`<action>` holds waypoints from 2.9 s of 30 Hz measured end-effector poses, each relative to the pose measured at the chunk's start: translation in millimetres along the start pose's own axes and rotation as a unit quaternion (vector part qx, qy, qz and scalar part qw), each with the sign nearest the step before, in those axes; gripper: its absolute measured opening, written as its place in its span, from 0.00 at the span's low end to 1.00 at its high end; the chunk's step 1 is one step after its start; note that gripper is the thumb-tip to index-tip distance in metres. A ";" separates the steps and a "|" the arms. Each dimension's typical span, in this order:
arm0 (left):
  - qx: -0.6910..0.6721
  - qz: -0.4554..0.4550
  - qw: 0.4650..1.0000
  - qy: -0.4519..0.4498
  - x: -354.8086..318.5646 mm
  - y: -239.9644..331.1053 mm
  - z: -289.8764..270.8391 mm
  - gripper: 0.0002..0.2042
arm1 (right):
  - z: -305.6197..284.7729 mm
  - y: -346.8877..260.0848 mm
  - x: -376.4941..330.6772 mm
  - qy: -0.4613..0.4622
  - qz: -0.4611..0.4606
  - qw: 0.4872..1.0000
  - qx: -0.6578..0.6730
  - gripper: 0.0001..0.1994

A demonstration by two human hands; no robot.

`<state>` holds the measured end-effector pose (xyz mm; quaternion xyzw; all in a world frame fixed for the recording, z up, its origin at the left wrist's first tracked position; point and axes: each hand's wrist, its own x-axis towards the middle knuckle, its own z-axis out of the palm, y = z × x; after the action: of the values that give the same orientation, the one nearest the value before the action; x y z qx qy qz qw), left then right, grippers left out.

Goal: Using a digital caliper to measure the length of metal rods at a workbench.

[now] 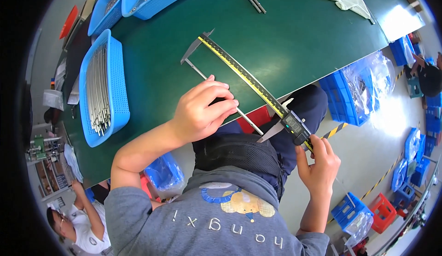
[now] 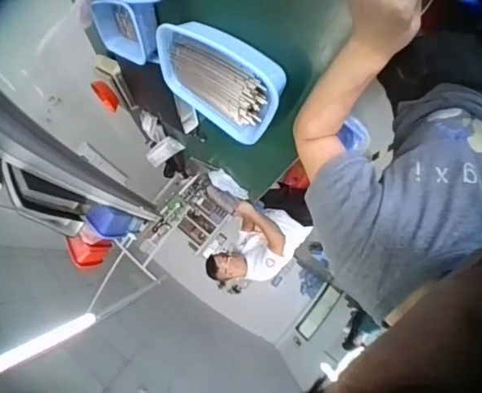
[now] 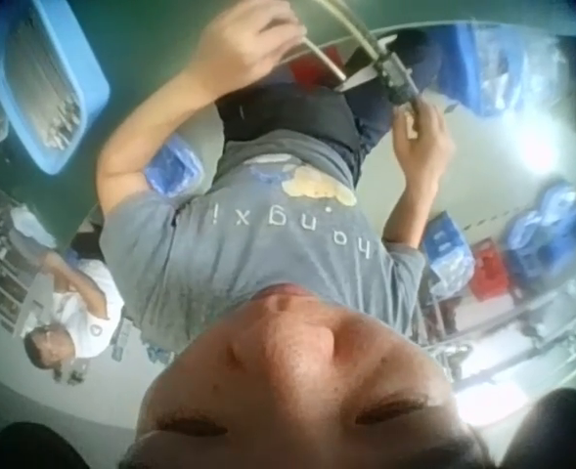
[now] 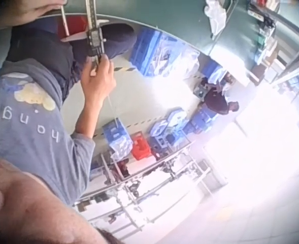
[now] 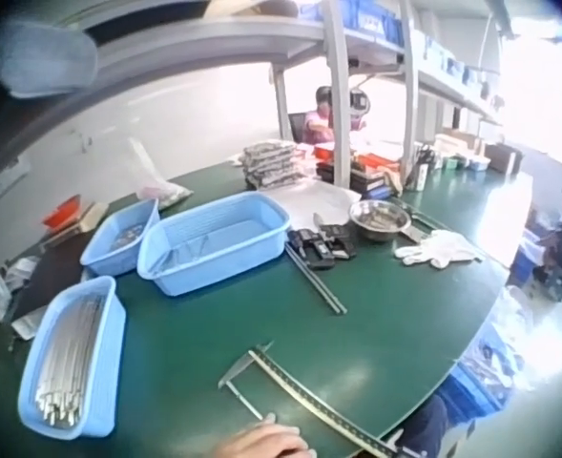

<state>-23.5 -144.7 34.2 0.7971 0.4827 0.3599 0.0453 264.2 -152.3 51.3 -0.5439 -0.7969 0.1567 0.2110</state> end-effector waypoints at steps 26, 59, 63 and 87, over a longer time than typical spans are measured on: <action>0.027 0.038 0.998 -0.033 6.8 -2.2 -15.7 0.15 | 4.0 -1.3 1.2 0.005 -0.004 0.999 -0.037 0.16; 0.085 0.231 0.964 -0.102 10.9 31.4 0.7 0.06 | -0.2 2.1 -4.8 0.007 0.008 1.000 -0.019 0.15; 0.096 0.217 0.971 0.013 26.5 46.4 -66.4 0.10 | 2.9 2.0 -4.2 0.011 0.014 1.000 0.011 0.14; 0.437 -0.551 0.711 -0.017 -8.5 -177.5 -229.1 0.14 | 11.2 16.5 -0.1 0.010 0.006 1.000 0.017 0.12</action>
<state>-298.1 -120.6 124.0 0.3266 0.9388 0.0062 -0.1095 271.7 -146.7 33.7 -0.5464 -0.7889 0.1657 0.2273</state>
